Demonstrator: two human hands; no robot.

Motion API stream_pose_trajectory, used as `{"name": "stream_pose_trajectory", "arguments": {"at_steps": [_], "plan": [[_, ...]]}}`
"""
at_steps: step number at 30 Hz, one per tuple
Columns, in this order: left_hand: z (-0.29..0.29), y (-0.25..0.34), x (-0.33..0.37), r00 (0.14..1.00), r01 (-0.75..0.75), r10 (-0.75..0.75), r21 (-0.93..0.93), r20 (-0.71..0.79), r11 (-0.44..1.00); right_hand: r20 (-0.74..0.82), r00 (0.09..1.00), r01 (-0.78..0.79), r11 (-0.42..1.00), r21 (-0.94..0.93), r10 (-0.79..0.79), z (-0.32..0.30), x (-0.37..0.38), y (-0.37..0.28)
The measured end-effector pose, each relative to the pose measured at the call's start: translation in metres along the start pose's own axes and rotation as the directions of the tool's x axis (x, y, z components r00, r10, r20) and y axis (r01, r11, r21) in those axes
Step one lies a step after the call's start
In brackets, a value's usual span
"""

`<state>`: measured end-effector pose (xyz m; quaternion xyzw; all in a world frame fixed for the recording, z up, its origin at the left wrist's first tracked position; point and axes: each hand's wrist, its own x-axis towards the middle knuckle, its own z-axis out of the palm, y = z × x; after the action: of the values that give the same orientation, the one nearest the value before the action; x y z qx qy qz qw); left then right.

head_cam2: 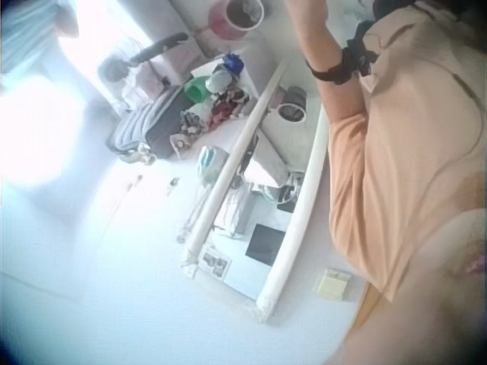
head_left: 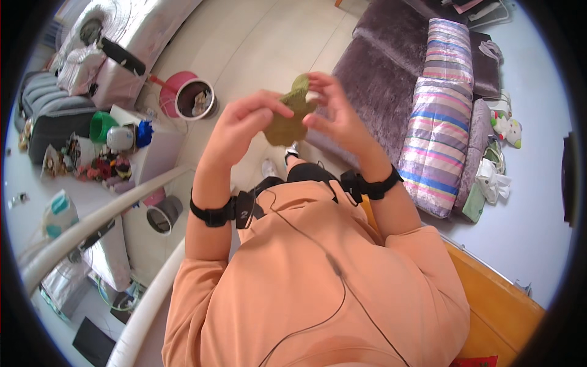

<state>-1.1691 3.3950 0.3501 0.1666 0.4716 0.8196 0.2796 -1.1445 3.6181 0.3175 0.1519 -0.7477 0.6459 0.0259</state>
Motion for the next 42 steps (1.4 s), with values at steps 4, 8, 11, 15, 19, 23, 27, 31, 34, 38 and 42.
{"name": "stream_pose_trajectory", "arguments": {"at_steps": [4, 8, 11, 15, 19, 23, 27, 31, 34, 38, 42], "plan": [[-0.010, 0.012, 0.043, 0.995, 0.072, -0.021, 0.529, -0.101, 0.845, 0.191, 0.949, -0.303, 0.896, 0.324, 0.252, -0.016, 0.052, 0.016], [-0.029, 0.018, 0.103, 0.973, 0.003, 0.149, 0.658, -0.175, 0.753, 0.134, 0.939, -0.342, 0.888, 0.306, 0.316, -0.045, 0.091, 0.049], [-0.041, 0.026, 0.149, 0.957, 0.105, 0.114, 0.685, -0.267, 0.721, 0.021, 0.996, -0.087, 0.977, 0.195, 0.084, -0.059, 0.113, 0.055], [-0.044, 0.016, 0.217, 0.986, 0.165, -0.122, 0.631, -0.112, 0.758, -0.181, 0.980, 0.021, 0.871, 0.491, 0.078, -0.086, 0.107, 0.049], [-0.027, -0.026, 0.282, 0.938, 0.201, -0.335, 0.656, 0.085, 0.727, -0.489, 0.804, -0.208, 0.930, 0.302, 0.338, -0.103, 0.063, 0.051], [0.006, -0.069, 0.312, 0.692, 0.199, -0.589, 0.674, 0.418, 0.712, -0.759, 0.448, -0.339, 0.876, 0.345, 0.472, -0.072, 0.002, 0.031], [0.059, -0.115, 0.319, 0.451, 0.143, -0.707, 0.738, 0.544, 0.659, -0.880, -0.126, -0.199, 0.858, 0.474, 0.457, -0.013, -0.081, 0.017], [0.104, -0.147, 0.279, 0.271, 0.201, -0.727, 0.701, 0.632, 0.684, -0.765, -0.519, 0.187, 0.924, 0.333, 0.381, 0.055, -0.165, -0.017], [0.128, -0.164, 0.223, 0.125, 0.027, -0.766, 0.769, 0.631, 0.638, -0.698, -0.675, 0.160, 0.971, 0.177, 0.238, 0.098, -0.211, -0.030], [0.169, -0.183, 0.153, -0.083, 0.039, -0.786, 0.790, 0.613, 0.612, -0.614, -0.763, 0.205, 0.977, 0.066, 0.201, 0.132, -0.252, -0.045], [0.229, -0.221, 0.084, -0.197, 0.054, -0.696, 0.717, 0.690, 0.695, -0.692, -0.718, -0.019, 0.992, 0.128, 0.076, 0.143, -0.295, -0.051]]}}
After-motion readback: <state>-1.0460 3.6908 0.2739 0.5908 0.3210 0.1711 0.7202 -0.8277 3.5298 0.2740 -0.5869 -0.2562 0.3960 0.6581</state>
